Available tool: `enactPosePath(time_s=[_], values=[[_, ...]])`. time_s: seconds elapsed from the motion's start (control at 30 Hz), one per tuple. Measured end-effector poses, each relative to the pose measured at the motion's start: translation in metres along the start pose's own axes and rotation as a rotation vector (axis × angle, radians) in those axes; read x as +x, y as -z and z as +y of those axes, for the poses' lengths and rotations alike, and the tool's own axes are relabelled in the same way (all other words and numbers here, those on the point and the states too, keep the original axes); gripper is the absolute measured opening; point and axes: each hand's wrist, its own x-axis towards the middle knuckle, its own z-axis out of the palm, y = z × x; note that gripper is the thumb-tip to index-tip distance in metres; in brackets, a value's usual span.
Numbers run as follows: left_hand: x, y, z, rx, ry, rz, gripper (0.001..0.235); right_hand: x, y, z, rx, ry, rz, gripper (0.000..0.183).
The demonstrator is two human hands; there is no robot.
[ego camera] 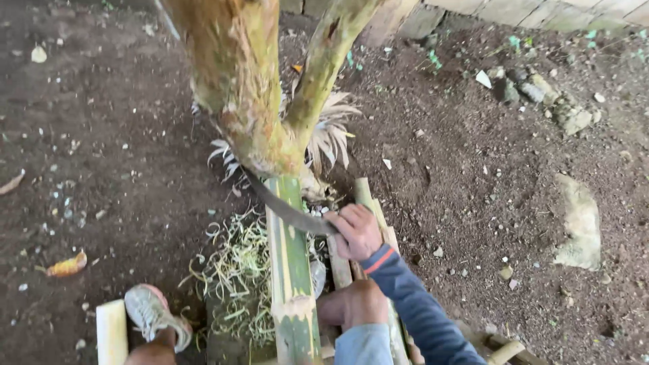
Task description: Shaving the outer skin and smoothing the surface of bamboo stalks using a curved machete.
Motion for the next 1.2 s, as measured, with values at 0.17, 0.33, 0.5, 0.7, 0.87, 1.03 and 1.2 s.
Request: enactPosePath(time_s=[0.17, 0.33, 0.5, 0.7, 0.87, 1.03, 1.2], values=[[0.08, 0.011, -0.068, 0.072, -0.06, 0.165, 0.021, 0.021, 0.008, 0.004, 0.004, 0.066, -0.082, 0.052], [0.129, 0.007, -0.119, 0.276, -0.231, 0.332, 0.019, 0.022, 0.003, 0.011, -0.07, 0.174, -0.126, 0.055], [0.147, -0.014, -0.134, 0.422, -0.25, 0.198, 0.019, 0.023, 0.006, 0.007, -0.201, 0.216, -0.132, 0.062], [0.118, -0.027, -0.081, -0.018, 0.405, 0.264, 0.04, 0.032, 0.04, -0.051, -0.19, 0.095, -0.019, 0.055], [0.082, -0.049, -0.064, -0.668, 0.241, 0.219, 0.017, 0.029, 0.062, -0.082, 0.002, -0.022, -0.048, 0.042], [0.055, -0.035, -0.064, -0.439, 0.145, 0.105, 0.015, 0.016, 0.079, -0.088, 0.57, -0.405, -0.243, 0.015], [0.051, -0.029, -0.034, -0.527, 0.211, 0.088, 0.01, -0.001, 0.071, -0.099, 0.689, -0.489, -0.257, 0.014]])
